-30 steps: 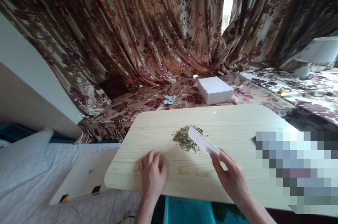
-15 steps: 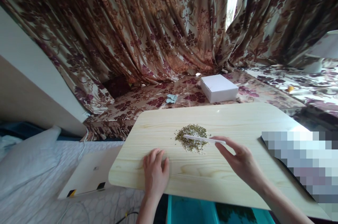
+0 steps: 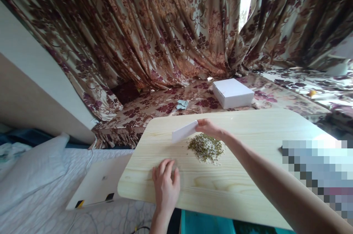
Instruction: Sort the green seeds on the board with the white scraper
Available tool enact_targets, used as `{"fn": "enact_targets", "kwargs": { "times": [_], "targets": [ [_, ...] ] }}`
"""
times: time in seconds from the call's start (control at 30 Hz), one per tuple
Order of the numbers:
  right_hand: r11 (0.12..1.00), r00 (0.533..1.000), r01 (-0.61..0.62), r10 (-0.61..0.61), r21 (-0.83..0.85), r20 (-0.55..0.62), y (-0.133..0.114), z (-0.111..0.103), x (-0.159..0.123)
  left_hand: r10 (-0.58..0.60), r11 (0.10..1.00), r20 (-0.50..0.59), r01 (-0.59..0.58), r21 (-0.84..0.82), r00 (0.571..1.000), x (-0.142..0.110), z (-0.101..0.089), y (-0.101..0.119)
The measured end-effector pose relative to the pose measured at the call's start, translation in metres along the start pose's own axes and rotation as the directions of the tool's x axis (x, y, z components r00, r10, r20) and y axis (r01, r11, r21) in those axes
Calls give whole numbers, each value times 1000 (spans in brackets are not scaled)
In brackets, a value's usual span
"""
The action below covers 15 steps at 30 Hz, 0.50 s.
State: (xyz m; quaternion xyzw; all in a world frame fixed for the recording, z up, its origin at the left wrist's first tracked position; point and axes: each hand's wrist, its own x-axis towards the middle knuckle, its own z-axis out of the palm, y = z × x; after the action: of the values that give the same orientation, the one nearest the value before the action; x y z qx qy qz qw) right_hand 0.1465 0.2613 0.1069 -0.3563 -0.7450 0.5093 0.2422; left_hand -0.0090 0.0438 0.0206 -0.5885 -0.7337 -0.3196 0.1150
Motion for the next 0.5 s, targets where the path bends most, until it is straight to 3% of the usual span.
{"fn": "enact_targets", "kwargs": {
  "times": [0.2,0.5],
  "targets": [
    [977,975,-87,123,-196,183,-4,35,36,-2,1000,-2,1,-31,1000,0,2,-3],
    [886,946,-66,201,-459,252,-15,43,61,-23,996,0,23,-87,1000,-1,7,-7]
  ]
}}
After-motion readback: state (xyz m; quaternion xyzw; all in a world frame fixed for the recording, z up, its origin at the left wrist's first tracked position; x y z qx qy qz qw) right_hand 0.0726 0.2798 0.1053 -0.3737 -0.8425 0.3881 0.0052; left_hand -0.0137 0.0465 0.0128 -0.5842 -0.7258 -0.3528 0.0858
